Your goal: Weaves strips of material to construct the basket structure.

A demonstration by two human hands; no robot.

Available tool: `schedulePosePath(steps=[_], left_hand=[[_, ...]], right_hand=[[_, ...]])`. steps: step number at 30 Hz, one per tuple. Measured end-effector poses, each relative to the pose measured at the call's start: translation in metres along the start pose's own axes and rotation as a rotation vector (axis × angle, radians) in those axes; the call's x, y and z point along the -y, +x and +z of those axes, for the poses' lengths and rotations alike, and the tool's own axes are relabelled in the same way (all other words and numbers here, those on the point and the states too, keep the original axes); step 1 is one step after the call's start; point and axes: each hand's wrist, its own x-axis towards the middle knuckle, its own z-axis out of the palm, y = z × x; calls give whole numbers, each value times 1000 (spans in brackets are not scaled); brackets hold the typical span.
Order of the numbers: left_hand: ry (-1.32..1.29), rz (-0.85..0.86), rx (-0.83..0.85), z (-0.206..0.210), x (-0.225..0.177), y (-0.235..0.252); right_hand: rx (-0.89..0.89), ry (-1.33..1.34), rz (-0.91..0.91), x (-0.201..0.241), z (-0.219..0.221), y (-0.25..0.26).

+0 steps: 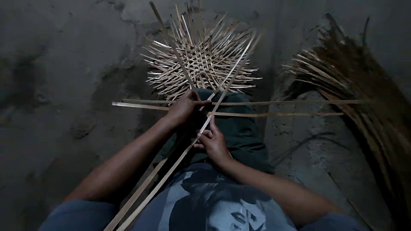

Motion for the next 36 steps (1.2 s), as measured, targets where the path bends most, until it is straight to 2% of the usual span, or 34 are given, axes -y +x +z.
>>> schedulePosePath(steps=[4,6,10,13,21,26,29,32,34,36], left_hand=[[216,-155,46,-9,-26,1],[220,-131,32,-6,-27,3],[22,-60,53,0,-16,5],[-29,3,31,2,-5,4],[-37,41,33,2,-3,3],[43,-1,19,3,-20,2],[34,66,-18,8,-14,4],[24,77,-17,8,-14,4],[24,70,-10,8,-14,5],[30,43,18,7,-16,6]], right_hand=[[45,-108,19,4,-9,0],[65,-93,20,3,-11,-3],[50,-90,3,-4,-8,-2],[44,-127,13,-5,-5,1],[77,-165,62,1,-6,0],[198,-86,188,29,-23,-5],[336,-193,216,67,-71,-4],[347,-406,106,105,-163,-6],[138,-491,58,122,-241,-13],[-286,-517,82,134,-319,-24]])
